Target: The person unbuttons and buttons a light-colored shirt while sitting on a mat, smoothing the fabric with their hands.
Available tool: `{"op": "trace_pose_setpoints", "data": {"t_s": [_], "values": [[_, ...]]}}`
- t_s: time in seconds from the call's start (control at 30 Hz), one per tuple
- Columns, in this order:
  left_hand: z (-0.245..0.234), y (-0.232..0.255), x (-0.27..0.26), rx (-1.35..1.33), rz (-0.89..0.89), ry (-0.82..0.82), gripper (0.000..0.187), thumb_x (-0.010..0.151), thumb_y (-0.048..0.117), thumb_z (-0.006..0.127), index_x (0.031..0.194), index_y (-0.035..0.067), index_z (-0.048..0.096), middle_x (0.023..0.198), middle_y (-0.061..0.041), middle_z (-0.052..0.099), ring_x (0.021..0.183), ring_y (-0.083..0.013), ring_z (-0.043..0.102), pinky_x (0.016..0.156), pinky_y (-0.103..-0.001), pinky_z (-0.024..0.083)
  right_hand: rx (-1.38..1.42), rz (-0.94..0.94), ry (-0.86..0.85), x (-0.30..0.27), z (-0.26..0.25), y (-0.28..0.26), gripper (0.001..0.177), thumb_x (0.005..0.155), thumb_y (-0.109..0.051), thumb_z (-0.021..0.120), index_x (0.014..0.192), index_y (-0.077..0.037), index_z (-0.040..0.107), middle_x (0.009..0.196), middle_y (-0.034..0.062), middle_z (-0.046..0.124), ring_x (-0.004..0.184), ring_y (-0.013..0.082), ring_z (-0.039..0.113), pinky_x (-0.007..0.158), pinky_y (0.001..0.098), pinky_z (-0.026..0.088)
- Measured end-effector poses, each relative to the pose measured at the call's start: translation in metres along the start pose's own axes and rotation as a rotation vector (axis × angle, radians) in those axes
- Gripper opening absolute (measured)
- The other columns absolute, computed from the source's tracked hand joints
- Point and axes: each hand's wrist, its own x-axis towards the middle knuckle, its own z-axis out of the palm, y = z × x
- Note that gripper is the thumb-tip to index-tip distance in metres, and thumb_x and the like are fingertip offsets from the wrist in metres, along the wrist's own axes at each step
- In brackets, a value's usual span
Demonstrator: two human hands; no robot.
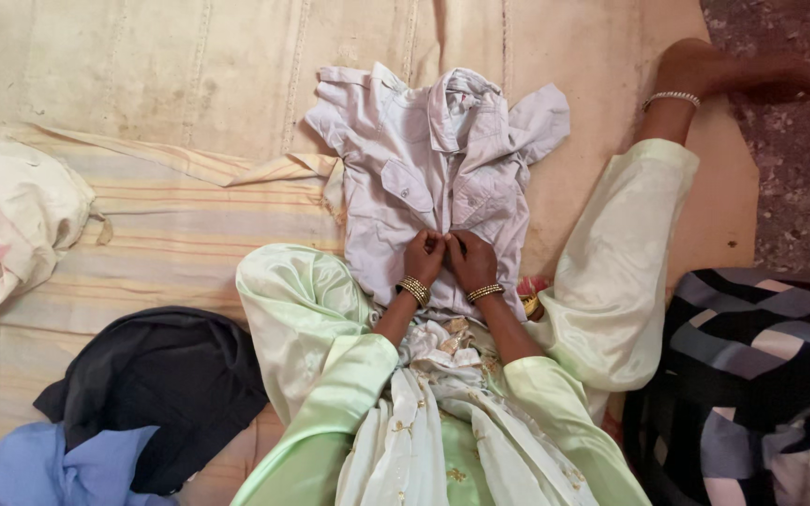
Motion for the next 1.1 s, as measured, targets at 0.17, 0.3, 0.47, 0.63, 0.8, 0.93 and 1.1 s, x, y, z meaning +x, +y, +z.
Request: {"op": "trace_pose_setpoints", "data": {"t_s": [0.17, 0.3, 0.47, 0.63, 0.8, 0.93, 1.1], "values": [[-0.003, 0.048, 0.009, -0.034, 0.030, 0.140, 0.020, 0.091, 0.022, 0.077, 0.095, 0.006, 0.065, 0.078, -0.004, 0.070, 0.066, -0.0134, 0.068, 0.060, -0.030, 0.056, -0.005, -0.120, 0.094, 0.007, -0.011, -0.018, 0.022, 0.100, -0.020, 0.062, 0.113, -0.007, 0.073, 0.106, 0.0152, 0.073, 0.090, 0.0337, 0.072, 0.079, 0.0407, 0.057], [0.011, 0.051, 0.054, 0.204, 0.342, 0.243, 0.010, 0.098, 0.018, 0.070, 0.104, 0.010, 0.070, 0.091, -0.006, 0.071, 0.081, -0.0223, 0.070, 0.076, -0.037, 0.056, -0.120, -0.281, 0.054, 0.024, -0.002, -0.001, 0.036, 0.095, -0.012, 0.060, 0.129, -0.003, 0.067, 0.126, 0.0223, 0.067, 0.116, 0.0399, 0.061, 0.099, 0.0479, 0.046], [0.027, 0.043, 0.091, 0.345, 0.113, 0.186, 0.034, 0.076, 0.025, 0.083, 0.101, 0.007, 0.069, 0.078, -0.009, 0.069, 0.076, -0.0302, 0.067, 0.071, -0.043, 0.053, -0.107, -0.130, 0.136, 0.042, 0.010, 0.025, 0.035, 0.099, -0.015, 0.060, 0.133, -0.005, 0.063, 0.129, 0.0189, 0.068, 0.122, 0.0372, 0.060, 0.106, 0.0470, 0.043], [0.024, 0.033, 0.094, 0.386, -0.149, 0.133, 0.023, 0.083, 0.028, 0.083, 0.087, 0.008, 0.072, 0.079, -0.007, 0.072, 0.075, -0.0271, 0.070, 0.073, -0.041, 0.055, -0.036, -0.197, 0.196, 0.038, -0.001, 0.009, 0.026, 0.100, -0.013, 0.062, 0.123, -0.005, 0.070, 0.122, 0.0188, 0.072, 0.116, 0.0383, 0.064, 0.102, 0.0443, 0.049], [0.028, 0.030, 0.078, 0.142, 0.121, 0.108, 0.014, 0.092, 0.014, 0.074, 0.088, 0.006, 0.064, 0.077, -0.007, 0.071, 0.065, -0.0199, 0.070, 0.062, -0.033, 0.055, 0.295, -0.138, 0.099, 0.042, 0.008, 0.022, 0.028, 0.103, -0.008, 0.060, 0.128, -0.001, 0.070, 0.121, 0.0163, 0.074, 0.101, 0.0239, 0.074, 0.086, 0.0315, 0.056], [0.014, 0.022, 0.065, 0.035, 0.197, -0.027, 0.013, 0.091, 0.012, 0.075, 0.090, 0.005, 0.064, 0.079, -0.006, 0.070, 0.067, -0.0130, 0.067, 0.061, -0.028, 0.055, 0.359, 0.080, 0.065, 0.045, 0.020, 0.059, 0.026, 0.101, -0.014, 0.066, 0.123, -0.001, 0.074, 0.111, 0.0108, 0.078, 0.089, 0.0125, 0.071, 0.077, 0.0281, 0.056], [-0.004, 0.013, 0.057, -0.227, -0.015, -0.251, 0.013, 0.093, 0.014, 0.074, 0.093, 0.006, 0.064, 0.078, -0.001, 0.068, 0.066, -0.0037, 0.062, 0.059, -0.024, 0.051, 0.527, 0.177, -0.065, 0.044, 0.029, 0.081, 0.025, 0.096, -0.018, 0.075, 0.112, 0.002, 0.078, 0.096, 0.0061, 0.079, 0.080, 0.0080, 0.069, 0.070, 0.0244, 0.055]]}}
